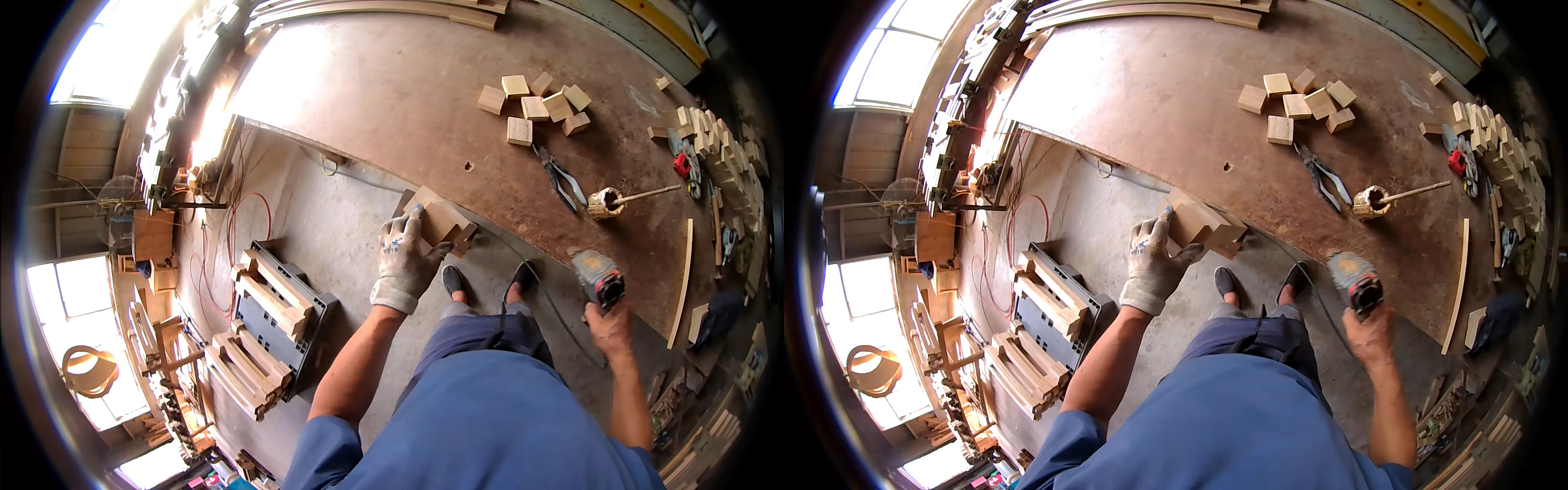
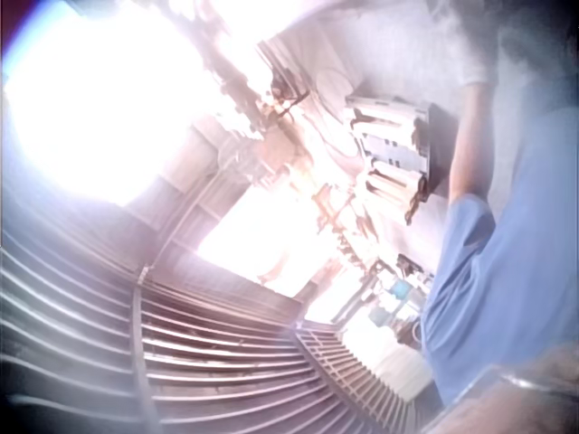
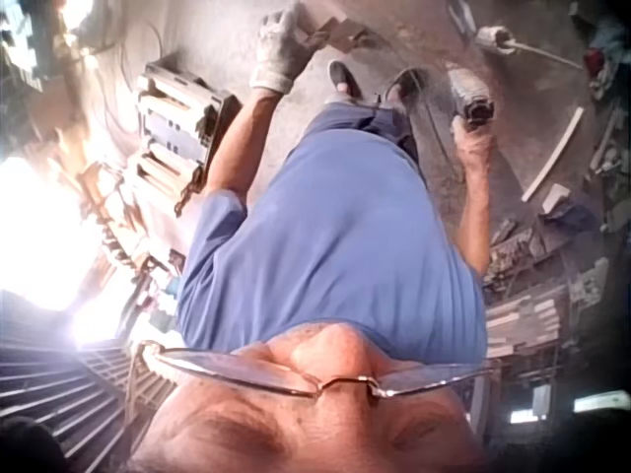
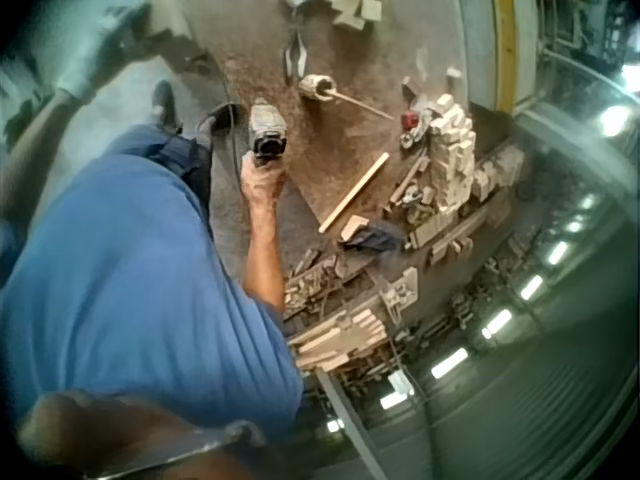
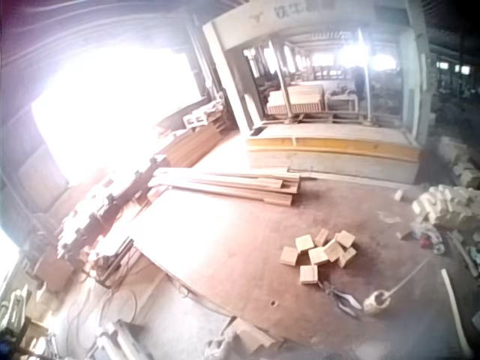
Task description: The person assembles small wooden blocks on a workbench. They use a brush to apply glue to the blocks and a power drill to fasten them together. The person also handles a plastic bag containing additional blocks.
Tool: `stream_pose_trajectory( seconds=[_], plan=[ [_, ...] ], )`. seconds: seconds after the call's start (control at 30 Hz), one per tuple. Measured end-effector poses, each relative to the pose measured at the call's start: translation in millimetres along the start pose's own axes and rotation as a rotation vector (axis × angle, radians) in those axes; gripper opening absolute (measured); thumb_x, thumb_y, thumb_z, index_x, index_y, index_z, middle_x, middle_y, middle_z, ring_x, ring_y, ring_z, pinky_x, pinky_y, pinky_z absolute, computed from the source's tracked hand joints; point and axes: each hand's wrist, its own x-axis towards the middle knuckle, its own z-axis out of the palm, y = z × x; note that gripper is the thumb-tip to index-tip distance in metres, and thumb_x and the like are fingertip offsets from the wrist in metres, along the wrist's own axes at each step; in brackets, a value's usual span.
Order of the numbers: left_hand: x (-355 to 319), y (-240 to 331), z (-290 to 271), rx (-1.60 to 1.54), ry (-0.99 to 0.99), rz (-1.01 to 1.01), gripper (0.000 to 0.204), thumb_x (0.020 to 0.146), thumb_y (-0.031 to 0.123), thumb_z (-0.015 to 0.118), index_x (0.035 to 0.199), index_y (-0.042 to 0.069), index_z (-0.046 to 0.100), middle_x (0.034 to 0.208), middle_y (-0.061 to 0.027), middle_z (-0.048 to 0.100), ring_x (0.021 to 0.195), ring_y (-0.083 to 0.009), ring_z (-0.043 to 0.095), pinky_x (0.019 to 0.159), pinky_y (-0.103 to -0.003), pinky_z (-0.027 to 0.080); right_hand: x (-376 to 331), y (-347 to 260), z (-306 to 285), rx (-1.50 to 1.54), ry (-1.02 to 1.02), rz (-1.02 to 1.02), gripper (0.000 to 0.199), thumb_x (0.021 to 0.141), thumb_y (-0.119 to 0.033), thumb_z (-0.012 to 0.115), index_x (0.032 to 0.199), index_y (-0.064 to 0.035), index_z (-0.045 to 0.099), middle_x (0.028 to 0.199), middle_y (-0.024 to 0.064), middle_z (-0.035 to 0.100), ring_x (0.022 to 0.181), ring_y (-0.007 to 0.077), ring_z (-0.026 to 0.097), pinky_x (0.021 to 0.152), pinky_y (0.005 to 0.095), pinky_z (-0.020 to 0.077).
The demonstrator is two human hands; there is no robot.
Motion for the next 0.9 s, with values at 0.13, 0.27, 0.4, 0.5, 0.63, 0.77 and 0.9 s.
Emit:
stream_pose_trajectory(
  seconds=[0.13,0.27,0.4,0.5,0.63,0.77,0.9],
  plan=[
    [1,2,-6,-0.051,-0.041,-0.04,0.079,0.072,0.028,0.09,0.14,0.004,0.057,0.122,-0.0185,0.064,0.117,-0.0386,0.056,0.102,-0.048,0.047,11,52,-23,-0.176,0.187,0.11,0.032,0.079,-0.02,0.069,0.097,0.007,0.064,0.084,0.0285,0.067,0.086,0.0449,0.07,0.074,0.0493,0.0517],
    [-1,4,-4,-0.04,-0.035,-0.03,0.078,0.072,0.026,0.09,0.139,0.004,0.057,0.121,-0.0192,0.064,0.116,-0.0395,0.056,0.101,-0.048,0.048,32,104,-39,-0.426,0.277,0.281,0.039,0.081,-0.024,0.069,0.093,0.0126,0.065,0.091,0.0359,0.067,0.094,0.0516,0.067,0.081,0.0538,0.0515],
    [-2,5,-4,-0.018,-0.024,-0.019,0.078,0.072,0.026,0.09,0.138,0.003,0.057,0.12,-0.0202,0.064,0.114,-0.0402,0.057,0.1,-0.049,0.048,53,168,-45,-0.639,0.329,0.232,0.03,0.085,-0.019,0.067,0.089,0.01,0.063,0.092,0.0349,0.067,0.093,0.0528,0.065,0.083,0.0574,0.0497],
    [-2,3,-3,-0.024,-0.024,-0.018,0.078,0.072,0.027,0.09,0.138,0.002,0.057,0.12,-0.0204,0.064,0.113,-0.0404,0.057,0.1,-0.049,0.048,61,192,-46,-0.649,0.332,0.195,0.025,0.084,-0.015,0.068,0.091,0.0087,0.063,0.09,0.0337,0.067,0.092,0.0524,0.065,0.084,0.0582,0.0495],
    [-2,5,-1,0.005,-0.014,0.0,0.079,0.071,0.028,0.09,0.137,0.001,0.057,0.119,-0.0204,0.064,0.113,-0.0406,0.057,0.099,-0.049,0.048,65,187,-35,-0.57,0.276,0.284,0.027,0.083,-0.016,0.072,0.089,0.0087,0.063,0.092,0.0338,0.067,0.092,0.053,0.065,0.084,0.0574,0.0502],
    [-2,8,0,0.016,0.001,-0.002,0.08,0.071,0.028,0.091,0.138,0.001,0.056,0.117,-0.0202,0.064,0.112,-0.0404,0.057,0.099,-0.049,0.048,67,173,-26,-0.545,0.286,0.292,0.023,0.082,-0.013,0.072,0.092,0.0067,0.065,0.09,0.033,0.068,0.092,0.0516,0.066,0.084,0.0562,0.0514],
    [6,15,2,0.044,-0.02,-0.003,0.08,0.069,0.026,0.091,0.139,0.003,0.057,0.118,-0.0201,0.064,0.112,-0.0401,0.057,0.098,-0.049,0.048,65,178,-25,-0.575,0.275,0.24,0.027,0.083,-0.008,0.066,0.108,0.0015,0.061,0.094,0.0306,0.07,0.095,0.0507,0.067,0.082,0.0583,0.0518]
  ],
)
